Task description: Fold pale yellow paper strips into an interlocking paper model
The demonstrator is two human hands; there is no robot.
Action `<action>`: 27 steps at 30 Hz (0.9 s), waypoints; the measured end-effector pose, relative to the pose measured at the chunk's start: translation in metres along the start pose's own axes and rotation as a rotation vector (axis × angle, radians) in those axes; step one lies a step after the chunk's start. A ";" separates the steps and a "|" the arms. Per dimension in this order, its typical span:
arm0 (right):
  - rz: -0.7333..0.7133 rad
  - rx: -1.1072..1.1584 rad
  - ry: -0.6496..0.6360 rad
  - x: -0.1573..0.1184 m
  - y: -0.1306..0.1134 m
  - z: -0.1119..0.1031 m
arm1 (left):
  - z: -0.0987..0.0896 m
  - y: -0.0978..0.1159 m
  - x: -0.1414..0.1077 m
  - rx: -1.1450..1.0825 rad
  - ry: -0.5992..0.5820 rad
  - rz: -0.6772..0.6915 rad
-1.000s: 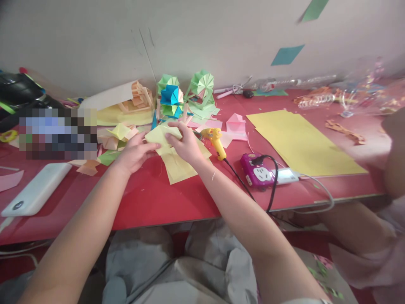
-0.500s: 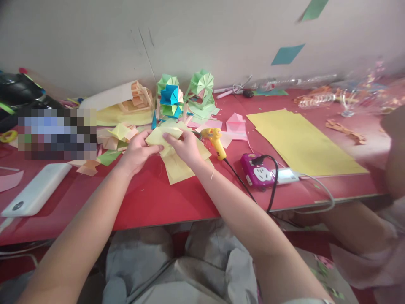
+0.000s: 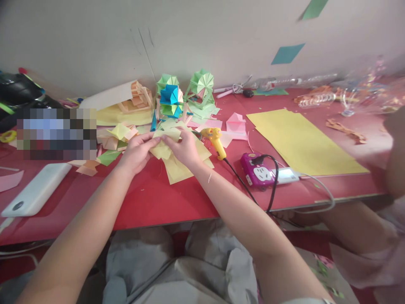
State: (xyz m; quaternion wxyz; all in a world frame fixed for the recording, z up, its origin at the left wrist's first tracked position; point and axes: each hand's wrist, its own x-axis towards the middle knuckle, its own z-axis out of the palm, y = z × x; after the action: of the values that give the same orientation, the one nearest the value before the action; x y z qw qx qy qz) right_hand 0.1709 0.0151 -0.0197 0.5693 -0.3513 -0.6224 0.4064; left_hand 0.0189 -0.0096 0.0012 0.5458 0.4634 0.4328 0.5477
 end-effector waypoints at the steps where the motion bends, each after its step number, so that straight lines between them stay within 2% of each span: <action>1: -0.012 -0.013 0.002 0.000 0.000 0.000 | 0.000 0.000 0.000 -0.008 0.008 -0.008; 6: -0.114 -0.133 -0.001 -0.003 -0.002 0.000 | 0.001 0.001 0.001 -0.069 0.083 -0.035; 11: -0.338 -0.234 -0.002 -0.005 -0.002 0.000 | 0.001 0.003 0.002 -0.137 0.132 -0.053; 16: -0.503 -0.287 -0.089 -0.004 0.000 -0.002 | 0.000 0.007 0.002 -0.225 0.127 -0.114; 22: -0.551 -0.380 -0.141 -0.005 -0.003 -0.002 | -0.001 0.008 0.004 -0.300 0.114 -0.137; 27: -0.564 -0.431 -0.207 -0.005 -0.002 -0.004 | -0.002 0.011 0.004 -0.329 0.157 -0.177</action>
State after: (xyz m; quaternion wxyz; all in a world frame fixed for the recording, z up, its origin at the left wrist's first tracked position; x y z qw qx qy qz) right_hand 0.1756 0.0103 -0.0196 0.5060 -0.2348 -0.8202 0.1266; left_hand 0.0150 -0.0058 0.0123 0.6249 0.2840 0.4177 0.5953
